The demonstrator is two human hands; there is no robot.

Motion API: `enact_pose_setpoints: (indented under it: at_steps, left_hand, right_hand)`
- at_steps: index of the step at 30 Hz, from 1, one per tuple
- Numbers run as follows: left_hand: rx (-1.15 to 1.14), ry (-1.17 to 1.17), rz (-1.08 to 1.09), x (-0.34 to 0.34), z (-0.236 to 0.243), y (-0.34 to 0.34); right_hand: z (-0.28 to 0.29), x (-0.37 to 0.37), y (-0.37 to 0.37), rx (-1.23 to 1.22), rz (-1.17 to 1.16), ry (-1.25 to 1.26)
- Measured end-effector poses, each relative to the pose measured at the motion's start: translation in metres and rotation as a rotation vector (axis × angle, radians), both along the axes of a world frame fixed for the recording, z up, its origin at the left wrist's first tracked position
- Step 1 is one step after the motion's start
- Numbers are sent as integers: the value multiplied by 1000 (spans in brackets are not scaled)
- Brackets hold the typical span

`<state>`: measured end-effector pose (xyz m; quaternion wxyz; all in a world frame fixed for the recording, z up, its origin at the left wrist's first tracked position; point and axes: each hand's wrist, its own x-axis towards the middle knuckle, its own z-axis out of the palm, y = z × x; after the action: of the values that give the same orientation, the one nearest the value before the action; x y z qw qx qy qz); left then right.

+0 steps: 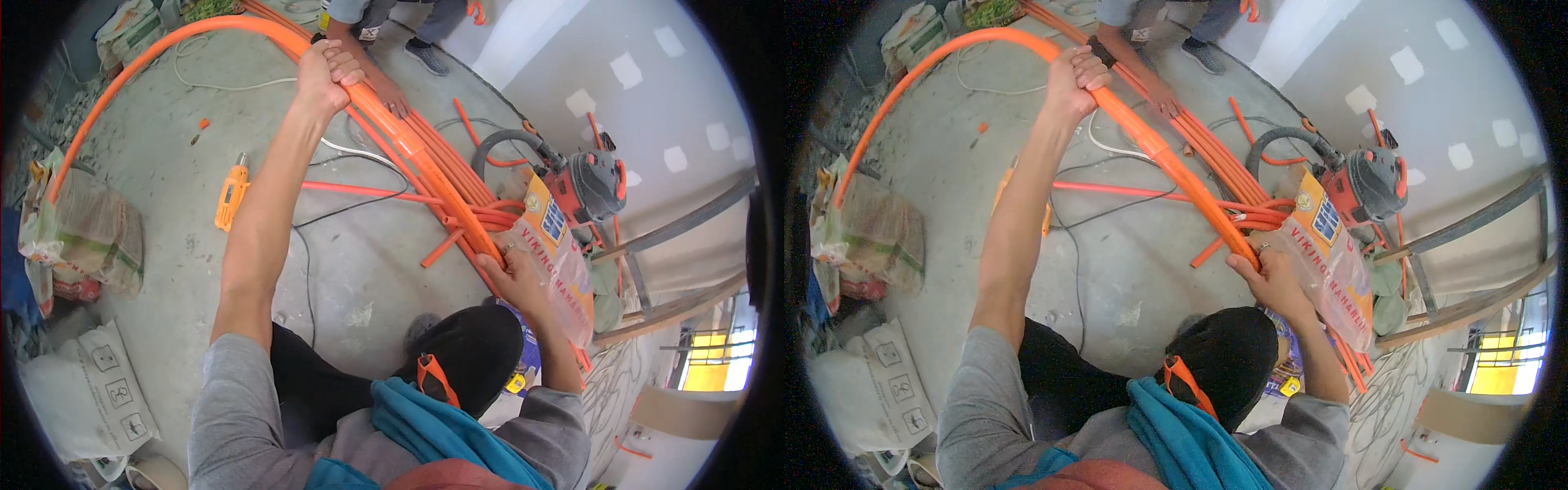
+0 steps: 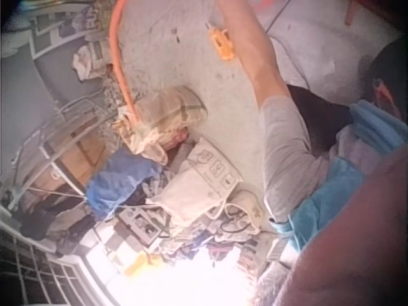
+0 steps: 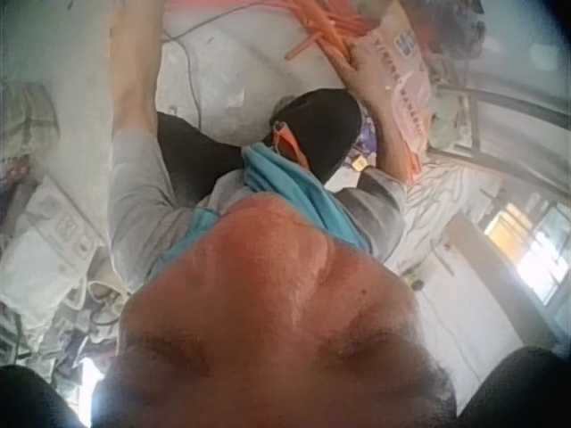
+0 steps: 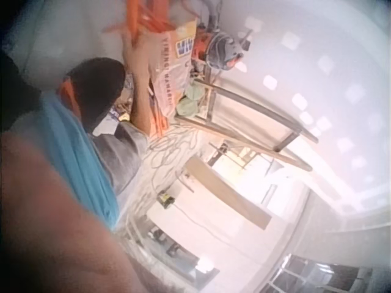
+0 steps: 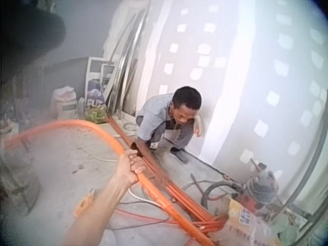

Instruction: The person heats an orange pipe with a heat gun, bends it, and connects it to other orange pipes by hand.

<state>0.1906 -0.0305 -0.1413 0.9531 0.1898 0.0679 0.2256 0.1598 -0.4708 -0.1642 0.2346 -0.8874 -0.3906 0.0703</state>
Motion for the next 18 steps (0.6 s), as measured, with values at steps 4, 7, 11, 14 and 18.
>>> enact_pose_setpoints:
  at_steps: [4,7,11,14,18]
  left_hand:
    - [3,-35,-40,0,-3,5]
    - [4,-63,-60,1,-7,3]
    - [-9,-56,-56,4,-17,10]
    - [-9,65,25,5,-22,9]
    - [-49,45,-3,0,-25,15]
  right_hand:
    - [7,14,-12,209,-31,1153]
    - [-3,22,-15,192,-31,1509]
    - [-13,13,-2,72,-146,1049]
    - [-15,1,14,13,-43,312]
    - [-27,7,11,106,78,278]
